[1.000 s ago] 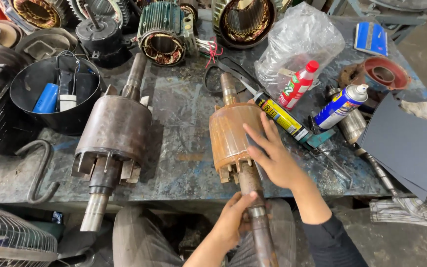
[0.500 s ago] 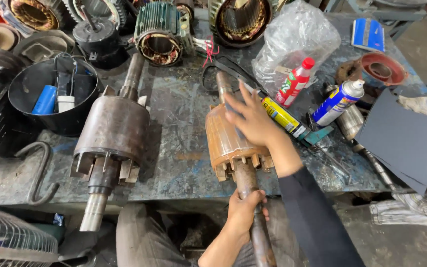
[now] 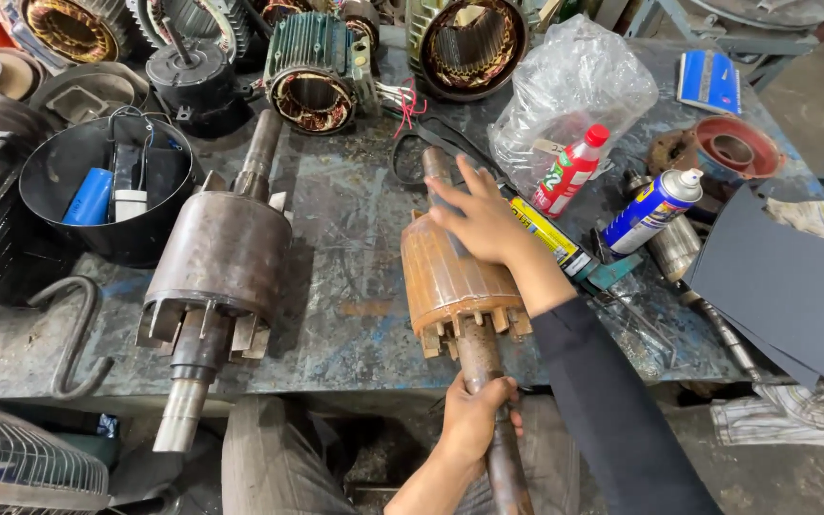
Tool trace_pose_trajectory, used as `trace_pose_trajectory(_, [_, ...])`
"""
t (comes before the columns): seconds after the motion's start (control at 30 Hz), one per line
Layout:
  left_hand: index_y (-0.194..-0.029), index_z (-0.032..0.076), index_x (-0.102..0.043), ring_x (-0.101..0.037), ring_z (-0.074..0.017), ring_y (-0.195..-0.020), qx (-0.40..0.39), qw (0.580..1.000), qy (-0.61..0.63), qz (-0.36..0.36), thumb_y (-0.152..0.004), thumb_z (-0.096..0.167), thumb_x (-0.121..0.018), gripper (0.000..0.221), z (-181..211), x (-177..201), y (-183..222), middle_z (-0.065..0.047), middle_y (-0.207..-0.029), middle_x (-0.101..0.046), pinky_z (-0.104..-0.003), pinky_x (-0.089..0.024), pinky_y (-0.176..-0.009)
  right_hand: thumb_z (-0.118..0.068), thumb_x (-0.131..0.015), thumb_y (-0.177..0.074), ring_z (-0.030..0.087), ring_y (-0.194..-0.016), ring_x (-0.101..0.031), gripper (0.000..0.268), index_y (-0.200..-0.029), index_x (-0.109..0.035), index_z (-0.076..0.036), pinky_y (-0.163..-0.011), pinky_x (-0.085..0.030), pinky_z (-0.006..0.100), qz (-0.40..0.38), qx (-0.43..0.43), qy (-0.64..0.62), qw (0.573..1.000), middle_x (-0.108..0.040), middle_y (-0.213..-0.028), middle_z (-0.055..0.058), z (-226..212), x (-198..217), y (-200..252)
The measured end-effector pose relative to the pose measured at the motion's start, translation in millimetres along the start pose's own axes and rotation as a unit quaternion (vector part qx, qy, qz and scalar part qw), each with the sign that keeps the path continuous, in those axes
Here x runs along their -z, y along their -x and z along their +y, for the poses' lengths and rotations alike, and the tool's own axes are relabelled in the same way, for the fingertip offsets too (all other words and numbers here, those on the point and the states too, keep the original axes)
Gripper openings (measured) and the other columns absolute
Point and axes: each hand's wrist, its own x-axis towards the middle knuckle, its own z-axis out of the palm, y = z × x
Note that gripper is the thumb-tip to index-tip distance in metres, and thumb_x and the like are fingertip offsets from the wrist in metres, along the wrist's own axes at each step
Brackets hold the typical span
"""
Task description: Manually sanding the surface of a motor rotor using sandpaper on a workbench.
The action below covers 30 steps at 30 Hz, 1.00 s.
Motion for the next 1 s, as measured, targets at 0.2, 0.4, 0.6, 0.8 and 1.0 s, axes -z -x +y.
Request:
trace_pose_trajectory(0.2, [-0.116,0.005,-0.060,-0.060,-0.0239,-0.057,0.036,0.999,-0.013,0.023,-0.099,0.010,-0.070,0.021,10.3,-5.7,9.8,-0.015,-0.092,-0.068,-0.042,-0.060,-0.058,-0.063,-0.034,-0.101,0.038,-0.165,0.014,0.069,-0.166,-0.035,-0.040,-0.125,-0.013,0.067,-0.005,0.024,0.032,0.999,0.008,-0.181,-0.005,-2.7,-2.0,15.6])
trace_pose_trajectory(0.4, [-0.110,0.005,-0.058,-0.059,-0.0222,-0.053,0.042,0.999,-0.019,0.000,-0.096,0.007,-0.069,0.018,15.7,-8.4,9.8,-0.013,-0.089,-0.067,-0.039,-0.057,-0.055,-0.037,-0.047,-0.110,0.037,-0.166,0.017,0.056,-0.165,-0.038,-0.031,-0.129,0.000,0.063,0.054,0.169,-0.059,0.982,0.008,-0.181,0.003,46.6,-39.6,113.4])
trace_pose_trajectory(0.6, [-0.111,0.007,-0.054,-0.058,-0.0218,-0.049,0.054,0.998,-0.019,0.005,-0.092,0.004,-0.074,0.028,14.3,-9.1,2.9,-0.014,-0.094,-0.067,-0.038,-0.057,-0.050,-0.064,-0.038,-0.097,0.030,-0.166,0.021,0.074,-0.166,-0.034,-0.038,-0.126,0.001,0.068,-0.021,0.051,-0.049,0.997,0.013,-0.181,-0.008,13.5,-1.5,59.0])
trace_pose_trajectory(0.8, [-0.114,0.005,-0.058,-0.063,-0.0231,-0.054,0.036,0.999,-0.018,-0.006,-0.096,0.010,-0.075,0.026,7.2,-1.9,-0.7,-0.015,-0.090,-0.066,-0.041,-0.060,-0.053,-0.048,-0.048,-0.105,0.030,-0.166,0.012,0.057,-0.162,-0.046,-0.037,-0.128,-0.008,0.063,-0.019,0.086,-0.038,0.995,0.001,-0.181,-0.006,22.0,3.3,-22.8])
trace_pose_trajectory(1.0, [-0.114,0.005,-0.056,-0.060,-0.0228,-0.054,0.024,0.999,-0.013,-0.025,-0.095,0.008,-0.074,0.026,7.2,-1.3,1.2,-0.015,-0.095,-0.067,-0.040,-0.059,-0.055,-0.058,-0.039,-0.103,0.037,-0.165,0.018,0.067,-0.165,-0.037,-0.034,-0.127,0.000,0.066,0.007,0.124,-0.045,0.991,0.008,-0.181,-0.002,30.7,-15.1,74.5])
